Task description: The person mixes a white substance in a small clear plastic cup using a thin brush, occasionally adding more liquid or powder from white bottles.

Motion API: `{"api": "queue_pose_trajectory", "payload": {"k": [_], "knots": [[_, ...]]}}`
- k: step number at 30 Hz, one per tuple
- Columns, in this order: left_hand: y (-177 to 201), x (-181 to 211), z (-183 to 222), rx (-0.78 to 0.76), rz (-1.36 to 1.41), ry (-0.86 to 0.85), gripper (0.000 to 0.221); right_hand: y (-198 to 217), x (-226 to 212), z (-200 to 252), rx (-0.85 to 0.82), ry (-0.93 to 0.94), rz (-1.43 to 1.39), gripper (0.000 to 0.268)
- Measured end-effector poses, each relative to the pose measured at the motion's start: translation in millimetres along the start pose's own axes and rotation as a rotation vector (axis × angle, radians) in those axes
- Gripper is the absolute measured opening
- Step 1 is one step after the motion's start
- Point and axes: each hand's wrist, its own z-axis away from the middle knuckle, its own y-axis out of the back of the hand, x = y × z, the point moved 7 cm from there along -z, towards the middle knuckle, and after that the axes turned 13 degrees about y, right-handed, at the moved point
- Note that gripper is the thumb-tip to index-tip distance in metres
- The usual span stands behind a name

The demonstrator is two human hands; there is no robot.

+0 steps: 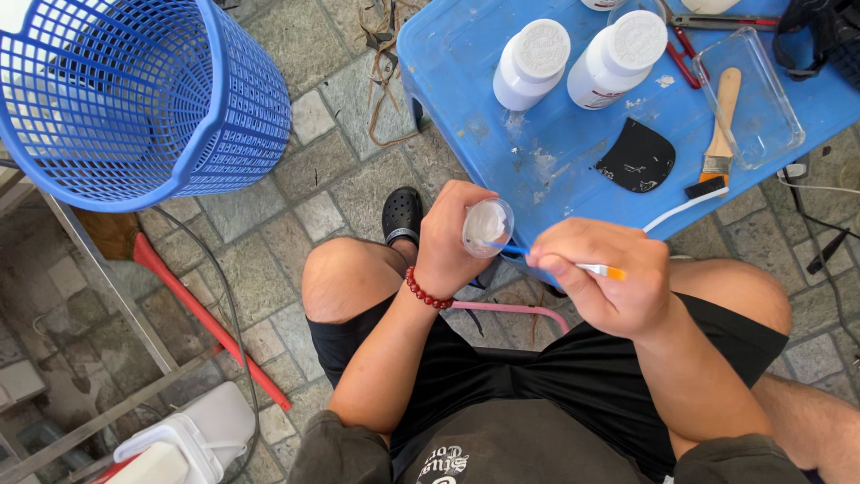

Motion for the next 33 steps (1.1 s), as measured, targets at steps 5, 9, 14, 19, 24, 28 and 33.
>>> {"api": "queue_pose_trajectory", "payload": {"k": [5,9,14,19,24,28,33], "knots": [[0,-8,6,0.028,0.078,0.047,0.053,1,6,5,0.029,-0.049,-0.014,0.005],[0,-6,9,0.002,0.113,0.01,0.062,5,10,9,0.085,-0.098,-0.06,0.006],[1,6,5,-0.059,0.111,-0.07,0.063,5,3,9,0.088,-0.054,-0.047,0.006],[1,12,0,0.046,0.053,-0.109,0.051,4,7,13,0.113,-0.066,-0.123,0.007],[-3,10,5,0.067,0.097,-0.135,0.053,8,8,17,0.124,-0.076,-0.104,0.008],[-7,3,8,0.054,0.09,-0.118,0.055,6,5,16,0.13,0.001,-0.139,0.008],[-9,-3,8,0.056,0.119,-0.047,0.054,3,0,12,0.08,0.009,-0.074,0.005]]}}
